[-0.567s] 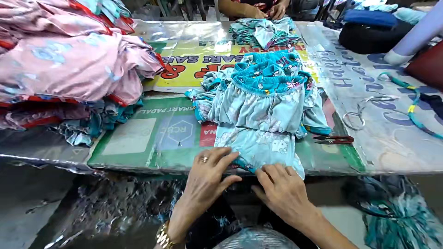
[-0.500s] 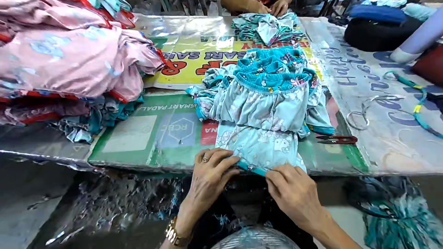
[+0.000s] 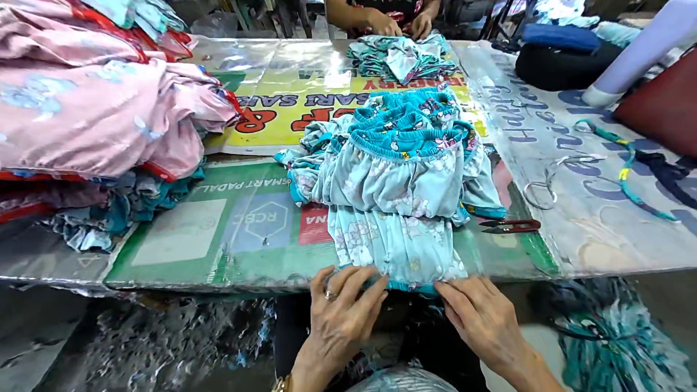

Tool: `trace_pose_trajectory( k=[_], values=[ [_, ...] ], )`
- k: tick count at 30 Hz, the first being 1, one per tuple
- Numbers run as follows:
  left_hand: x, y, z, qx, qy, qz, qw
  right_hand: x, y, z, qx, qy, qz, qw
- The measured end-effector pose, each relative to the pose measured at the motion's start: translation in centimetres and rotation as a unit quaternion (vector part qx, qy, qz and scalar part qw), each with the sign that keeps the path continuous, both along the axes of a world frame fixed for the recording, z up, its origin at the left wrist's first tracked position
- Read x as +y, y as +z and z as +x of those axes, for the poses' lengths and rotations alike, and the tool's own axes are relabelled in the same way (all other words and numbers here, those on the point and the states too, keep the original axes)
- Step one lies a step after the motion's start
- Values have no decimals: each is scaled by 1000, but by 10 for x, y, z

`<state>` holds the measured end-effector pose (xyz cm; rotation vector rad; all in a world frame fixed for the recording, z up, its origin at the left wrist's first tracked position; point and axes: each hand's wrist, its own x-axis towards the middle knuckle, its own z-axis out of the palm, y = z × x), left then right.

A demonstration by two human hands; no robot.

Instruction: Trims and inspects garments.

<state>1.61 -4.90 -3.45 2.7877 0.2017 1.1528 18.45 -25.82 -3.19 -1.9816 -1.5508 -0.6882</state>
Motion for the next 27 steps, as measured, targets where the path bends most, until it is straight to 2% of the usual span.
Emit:
trace_pose_trajectory(
  k=[5, 9, 12, 16, 18, 21, 22, 23, 25, 27],
  values=[
    [-15, 14, 20, -44, -21, -49, 998, 4, -1, -7, 37, -27, 30, 999],
    [-18, 0, 38, -37, -53, -49, 997, 3, -2, -8, 48, -34, 27, 998],
    [-21, -5, 33, -66, -82, -16, 994, 2, -1, -8, 61, -27, 18, 998],
    [-34, 5, 11, -87, -117, 21, 989, -2, 4, -4, 79, 0, -3, 997],
    [-44, 10, -1, -72, -142, -22, 987, -4, 5, -3, 89, 14, -3, 996],
    [-61, -5, -7, -16, -179, -195, 964, -7, 11, -8, 96, 25, 34, 994],
    [-65, -9, -8, 22, -188, -284, 940, -8, 15, -12, 98, 27, 49, 994],
    [-67, -9, -7, 55, -202, -391, 896, -8, 19, -16, 99, 30, 63, 993],
    [-68, 2, -1, 41, -230, -611, 756, -8, 28, -23, 100, 41, 76, 991],
    [-67, 19, 9, -21, -227, -756, 614, -9, 39, -30, 94, 53, 86, 990]
  ],
)
